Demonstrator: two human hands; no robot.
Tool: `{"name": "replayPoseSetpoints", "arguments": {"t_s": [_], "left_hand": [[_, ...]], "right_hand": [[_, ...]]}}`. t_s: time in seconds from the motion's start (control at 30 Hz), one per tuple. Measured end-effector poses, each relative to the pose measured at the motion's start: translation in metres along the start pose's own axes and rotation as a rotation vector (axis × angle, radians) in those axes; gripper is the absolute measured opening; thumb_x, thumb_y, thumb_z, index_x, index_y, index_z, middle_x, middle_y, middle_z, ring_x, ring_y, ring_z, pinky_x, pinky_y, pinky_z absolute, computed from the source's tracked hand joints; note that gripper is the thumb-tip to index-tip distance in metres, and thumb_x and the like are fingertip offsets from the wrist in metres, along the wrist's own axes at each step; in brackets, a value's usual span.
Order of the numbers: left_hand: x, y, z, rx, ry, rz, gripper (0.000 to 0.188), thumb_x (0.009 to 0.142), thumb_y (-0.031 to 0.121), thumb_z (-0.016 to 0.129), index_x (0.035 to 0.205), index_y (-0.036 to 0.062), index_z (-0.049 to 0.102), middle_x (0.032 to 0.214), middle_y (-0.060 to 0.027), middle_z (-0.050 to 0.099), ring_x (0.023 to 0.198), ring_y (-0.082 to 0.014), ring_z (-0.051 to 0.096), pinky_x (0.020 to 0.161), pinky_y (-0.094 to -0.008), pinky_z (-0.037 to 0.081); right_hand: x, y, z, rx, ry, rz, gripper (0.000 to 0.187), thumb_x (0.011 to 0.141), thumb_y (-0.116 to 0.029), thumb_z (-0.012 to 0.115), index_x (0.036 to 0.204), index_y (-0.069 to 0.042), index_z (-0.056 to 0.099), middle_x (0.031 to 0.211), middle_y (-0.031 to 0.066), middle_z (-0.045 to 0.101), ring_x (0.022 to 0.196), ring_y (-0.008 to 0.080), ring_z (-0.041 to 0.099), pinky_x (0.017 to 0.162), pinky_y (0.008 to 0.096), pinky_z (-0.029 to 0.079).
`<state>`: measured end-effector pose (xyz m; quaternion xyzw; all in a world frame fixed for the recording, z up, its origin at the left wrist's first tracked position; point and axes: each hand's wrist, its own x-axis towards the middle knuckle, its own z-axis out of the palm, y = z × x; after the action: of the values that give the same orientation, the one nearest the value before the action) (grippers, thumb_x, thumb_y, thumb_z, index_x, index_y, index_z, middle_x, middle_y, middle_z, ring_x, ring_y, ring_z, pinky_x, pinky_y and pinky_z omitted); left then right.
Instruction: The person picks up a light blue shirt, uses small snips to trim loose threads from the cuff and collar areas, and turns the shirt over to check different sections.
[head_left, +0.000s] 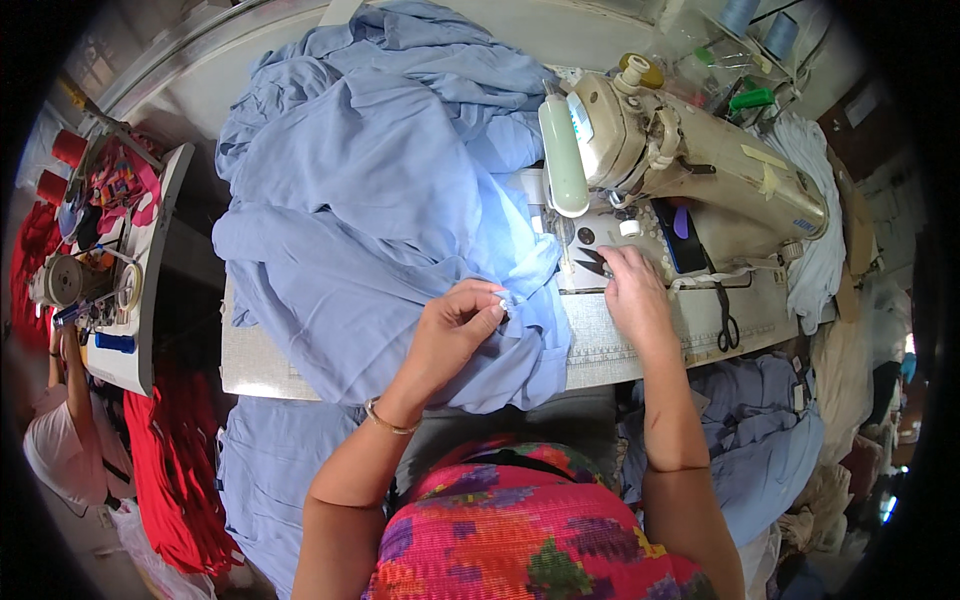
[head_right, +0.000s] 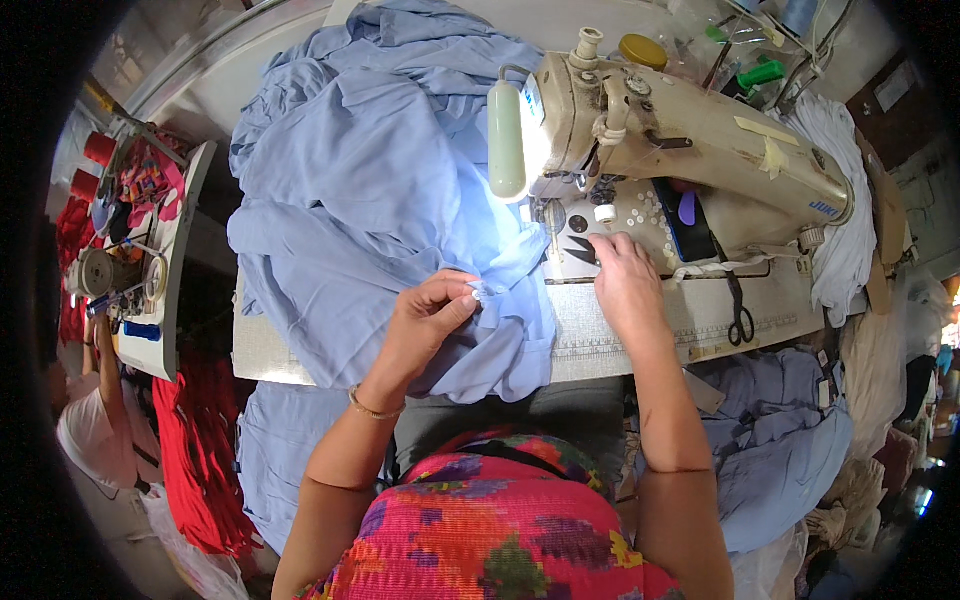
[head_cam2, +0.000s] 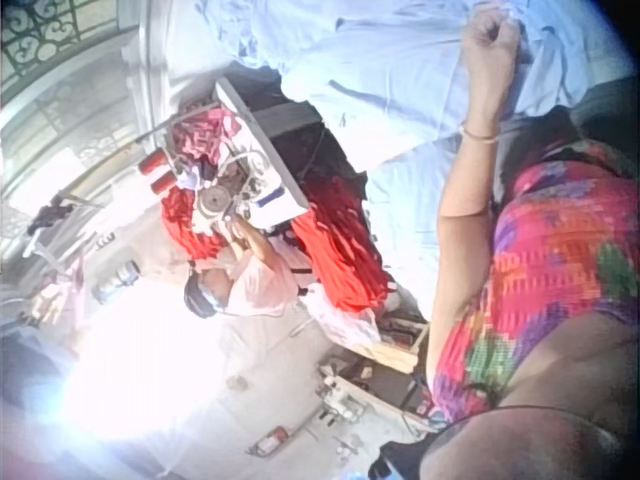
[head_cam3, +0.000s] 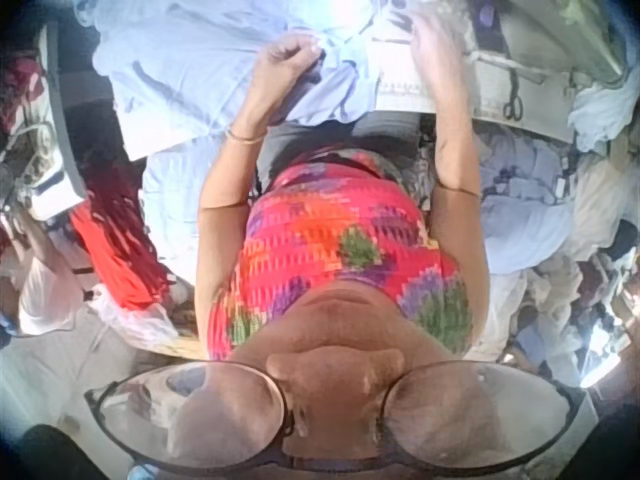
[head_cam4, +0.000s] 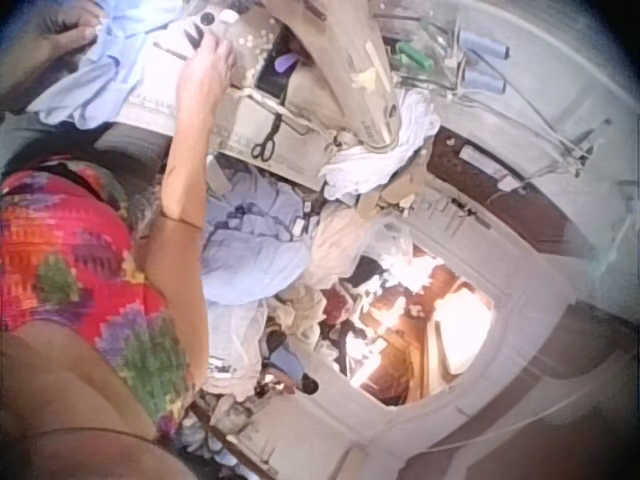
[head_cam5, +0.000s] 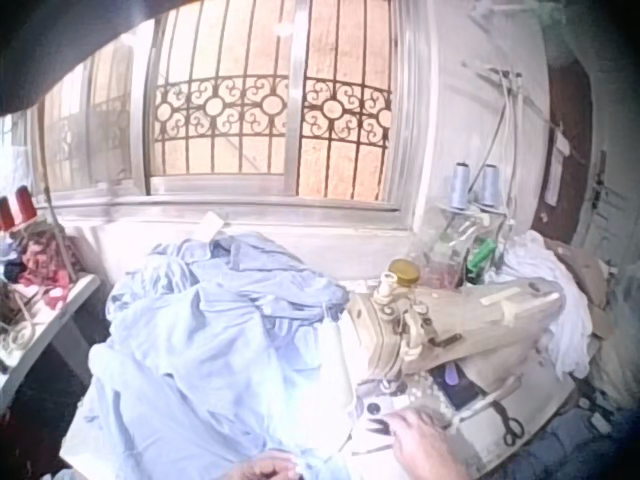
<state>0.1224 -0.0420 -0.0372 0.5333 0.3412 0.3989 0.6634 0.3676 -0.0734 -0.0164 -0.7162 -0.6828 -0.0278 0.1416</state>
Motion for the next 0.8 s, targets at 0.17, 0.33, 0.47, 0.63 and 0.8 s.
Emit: {"name": "replayPoseSetpoints", "arguments": {"t_s": [0.17, 0.33, 0.47, 0.63, 0.8], "left_hand": [[-0.003, -0.006, 0.004, 0.116, 0.059, 0.073, 0.010, 0.084, 0.005, 0.061, 0.086, -0.0036, 0.064, 0.096, -0.0029, 0.058, 0.081, -0.0074, 0.050, 0.072, -0.0194, 0.040], [-0.004, -0.007, 0.011, 0.172, 0.122, 0.109, 0.009, 0.083, 0.004, 0.061, 0.087, -0.0035, 0.063, 0.093, -0.0052, 0.059, 0.081, -0.0104, 0.051, 0.071, -0.0211, 0.041], [-0.007, -0.009, 0.014, 0.229, 0.172, 0.183, 0.009, 0.083, 0.003, 0.060, 0.088, -0.0037, 0.063, 0.092, -0.0057, 0.058, 0.077, -0.0108, 0.051, 0.068, -0.0213, 0.041], [-0.008, -0.009, 0.018, 0.259, 0.207, 0.209, 0.009, 0.083, 0.004, 0.061, 0.088, -0.0033, 0.064, 0.093, -0.0061, 0.060, 0.082, -0.0110, 0.053, 0.074, -0.0228, 0.042], [-0.009, -0.010, 0.019, 0.317, 0.227, 0.245, 0.009, 0.082, 0.002, 0.061, 0.089, -0.0027, 0.064, 0.092, -0.0071, 0.060, 0.081, -0.0127, 0.053, 0.072, -0.0232, 0.042]], "right_hand": [[-0.001, 0.007, 0.005, 0.007, -0.025, -0.020, 0.031, 0.079, -0.003, 0.051, 0.109, -0.007, 0.057, 0.099, 0.0129, 0.055, 0.095, 0.0307, 0.054, 0.082, 0.0401, 0.045], [-0.011, -0.018, -0.013, 0.468, -0.114, 0.166, 0.024, 0.085, -0.009, 0.049, 0.108, -0.005, 0.054, 0.090, 0.0161, 0.061, 0.081, 0.0341, 0.059, 0.073, 0.0439, 0.046], [-0.027, -0.061, -0.023, 0.654, -0.159, -0.036, 0.022, 0.086, -0.015, 0.053, 0.106, -0.005, 0.053, 0.088, 0.0160, 0.062, 0.077, 0.0350, 0.060, 0.068, 0.0433, 0.047], [-0.033, -0.079, -0.016, 0.446, -0.069, -0.134, 0.021, 0.084, -0.019, 0.057, 0.101, -0.006, 0.054, 0.085, 0.0132, 0.062, 0.071, 0.0325, 0.060, 0.062, 0.0402, 0.047], [-0.033, -0.080, -0.007, 0.308, 0.004, -0.180, 0.020, 0.084, -0.019, 0.057, 0.099, -0.007, 0.054, 0.078, 0.0106, 0.060, 0.064, 0.0306, 0.058, 0.058, 0.0396, 0.045]]}}
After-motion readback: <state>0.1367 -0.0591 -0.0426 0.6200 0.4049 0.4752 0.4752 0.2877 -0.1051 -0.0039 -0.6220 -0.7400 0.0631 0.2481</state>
